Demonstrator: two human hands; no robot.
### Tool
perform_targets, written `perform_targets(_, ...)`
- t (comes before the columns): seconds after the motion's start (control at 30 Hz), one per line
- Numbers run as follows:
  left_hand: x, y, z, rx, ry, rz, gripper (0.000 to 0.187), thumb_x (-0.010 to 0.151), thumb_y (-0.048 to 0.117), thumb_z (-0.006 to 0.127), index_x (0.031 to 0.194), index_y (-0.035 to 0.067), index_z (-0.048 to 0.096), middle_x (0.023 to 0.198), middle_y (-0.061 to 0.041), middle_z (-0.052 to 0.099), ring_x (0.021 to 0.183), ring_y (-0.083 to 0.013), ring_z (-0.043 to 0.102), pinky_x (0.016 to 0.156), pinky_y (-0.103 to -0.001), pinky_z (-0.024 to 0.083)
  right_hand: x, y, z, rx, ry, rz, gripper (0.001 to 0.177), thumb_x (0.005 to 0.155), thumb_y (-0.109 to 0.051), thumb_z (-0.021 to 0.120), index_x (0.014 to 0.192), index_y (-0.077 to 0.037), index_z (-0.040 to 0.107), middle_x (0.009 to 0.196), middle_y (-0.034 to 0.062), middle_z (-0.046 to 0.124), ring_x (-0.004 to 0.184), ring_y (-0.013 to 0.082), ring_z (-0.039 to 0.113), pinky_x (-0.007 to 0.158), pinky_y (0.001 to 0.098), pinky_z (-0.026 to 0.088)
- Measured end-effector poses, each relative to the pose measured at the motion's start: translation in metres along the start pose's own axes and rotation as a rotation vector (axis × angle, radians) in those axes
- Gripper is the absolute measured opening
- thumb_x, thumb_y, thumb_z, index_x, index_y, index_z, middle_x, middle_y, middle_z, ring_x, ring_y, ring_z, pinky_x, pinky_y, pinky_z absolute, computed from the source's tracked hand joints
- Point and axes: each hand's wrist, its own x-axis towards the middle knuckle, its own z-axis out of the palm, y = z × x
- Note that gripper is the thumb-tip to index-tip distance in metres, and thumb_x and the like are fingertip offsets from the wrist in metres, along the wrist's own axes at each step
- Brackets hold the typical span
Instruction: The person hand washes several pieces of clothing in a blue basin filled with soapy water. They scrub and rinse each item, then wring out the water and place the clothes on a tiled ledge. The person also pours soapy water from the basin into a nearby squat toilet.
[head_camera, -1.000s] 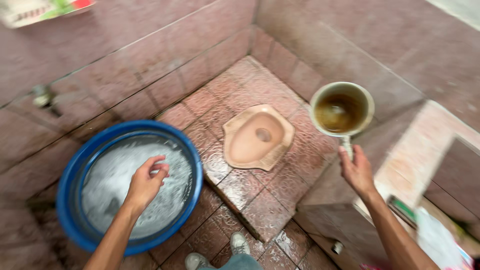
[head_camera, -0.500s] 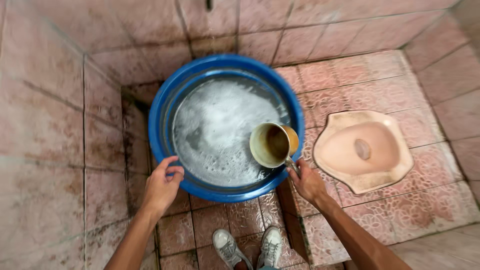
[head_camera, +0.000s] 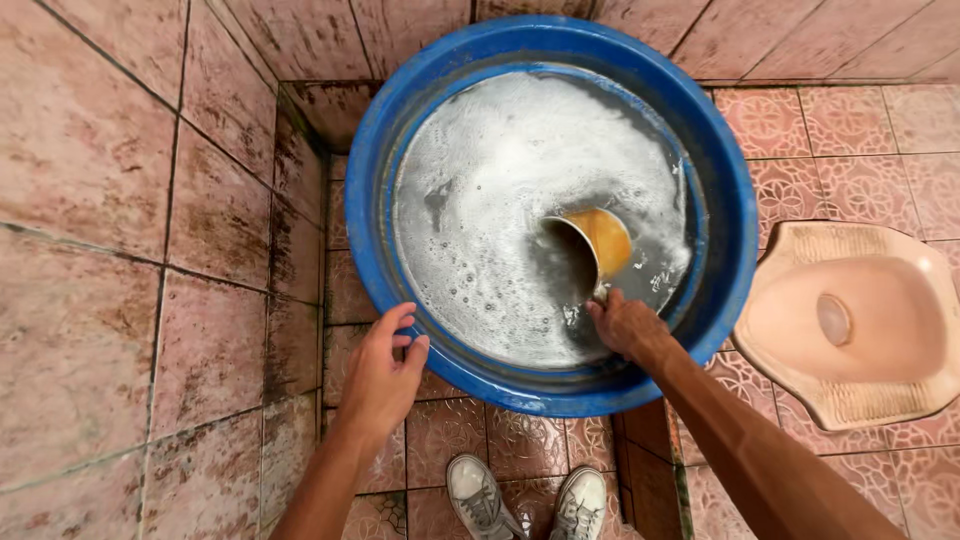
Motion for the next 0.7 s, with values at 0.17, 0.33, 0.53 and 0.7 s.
perform_targets(0.17,0.010,-0.006,-0.020,0.056,0.010,-0.040,0.048,0.092,0.022,0.065,0.139,0.017,0.057,0.135,-0.005,0.065,0.117,-0.0193,0.065,0.090,-0.037,0.056,0.014,-0.011,0.022,0.251,-0.078,-0.026,0.064,0.098,-0.060,0.047,0.122,-0.002,0.059,0.103,0.0315,0.071,0.100,0.0481,0.070,0.094,0.0535,0.053)
perform_targets(0.33,0.015,0.005,-0.033,0.016,0.025,-0.035,0.051,0.093,0.017,0.063,0.143,0.021,0.055,0.134,-0.006,0.066,0.114,-0.0196,0.068,0.090,-0.036,0.057,-0.012,-0.026,0.014,0.826,-0.173,-0.013,0.037,0.100,-0.042,0.059,0.099,-0.005,0.060,0.066,0.0143,0.054,0.053,0.0238,0.050,0.048,0.0386,0.038)
perform_targets(0.53,0.028,0.028,-0.032,-0.009,0.072,0.083,0.051,0.093,0.015,0.064,0.143,0.020,0.057,0.126,-0.007,0.072,0.106,-0.0188,0.071,0.086,-0.034,0.056,-0.056,-0.058,-0.028,1.332,-0.325,0.100,0.031,0.098,-0.025,0.065,0.079,-0.014,0.044,0.055,-0.0063,0.035,0.042,0.0081,0.031,0.034,0.0290,0.025)
perform_targets(0.7,0.030,0.060,-0.012,-0.023,0.024,0.119,0.050,0.093,0.013,0.062,0.143,0.020,0.059,0.123,-0.006,0.072,0.100,-0.0177,0.071,0.082,-0.034,0.056,-0.105,-0.038,-0.079,1.375,-0.250,0.060,0.030,0.097,-0.023,0.064,0.079,-0.013,0.043,0.054,-0.0047,0.034,0.040,0.0088,0.031,0.034,0.0289,0.025)
